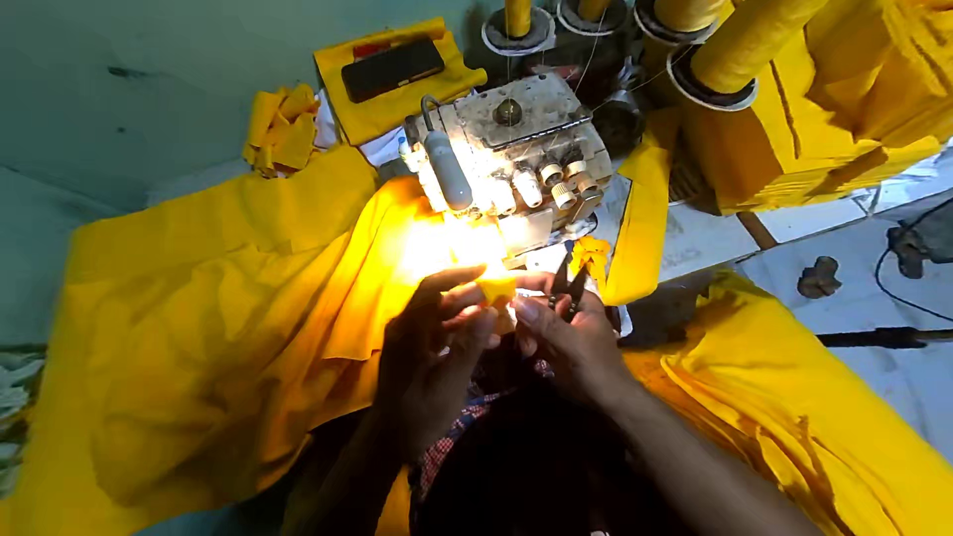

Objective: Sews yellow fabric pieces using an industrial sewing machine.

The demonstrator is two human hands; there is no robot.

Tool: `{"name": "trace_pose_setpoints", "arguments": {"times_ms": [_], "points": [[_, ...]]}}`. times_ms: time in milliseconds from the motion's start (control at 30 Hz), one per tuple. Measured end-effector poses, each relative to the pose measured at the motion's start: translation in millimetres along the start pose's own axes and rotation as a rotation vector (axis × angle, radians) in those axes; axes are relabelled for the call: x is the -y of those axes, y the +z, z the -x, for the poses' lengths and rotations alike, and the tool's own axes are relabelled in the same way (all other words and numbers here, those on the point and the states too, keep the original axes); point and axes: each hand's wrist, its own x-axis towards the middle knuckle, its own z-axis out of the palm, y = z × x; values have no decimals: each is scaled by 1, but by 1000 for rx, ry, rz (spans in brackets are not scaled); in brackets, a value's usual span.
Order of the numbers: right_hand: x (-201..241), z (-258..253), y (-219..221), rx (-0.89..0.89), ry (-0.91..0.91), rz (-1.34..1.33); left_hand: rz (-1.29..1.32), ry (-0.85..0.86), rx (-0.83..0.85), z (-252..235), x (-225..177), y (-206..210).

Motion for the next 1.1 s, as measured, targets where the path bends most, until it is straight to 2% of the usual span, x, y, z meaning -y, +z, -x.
{"name": "trace_pose_setpoints", "arguments": {"times_ms": [67,133,200,233,333,433,533,600,667,800,933,1000,1100], "points": [[-1,-9,4,-32,154,-114,-68,43,81,-2,9,1],[-6,-11,6,-90,193,-109,-297,108,62,-13,26,-6],[-6,1,8,-86,110,102,-740,196,75,-32,46,-27],[-2,13,11,-46,37,236,-941,202,146,-43,54,-42],[7,40,22,155,-243,360,-1243,141,402,-68,51,-81],[8,31,16,184,-286,265,-1198,67,578,-66,17,-90],[14,8,9,275,-184,145,-925,156,684,-44,-18,-69],[14,-5,6,415,-110,76,-840,223,652,-31,-50,-48],[11,-7,5,532,-87,45,-912,291,582,-28,-64,-43],[11,15,-1,490,-183,411,-973,264,602,-38,-50,-61],[21,38,-1,376,-255,644,-846,373,645,-38,-50,-33],[27,36,-3,364,-270,652,-855,369,652,-40,-45,-24],[22,21,-8,326,-217,446,-821,293,623,-41,-35,-32]]}}
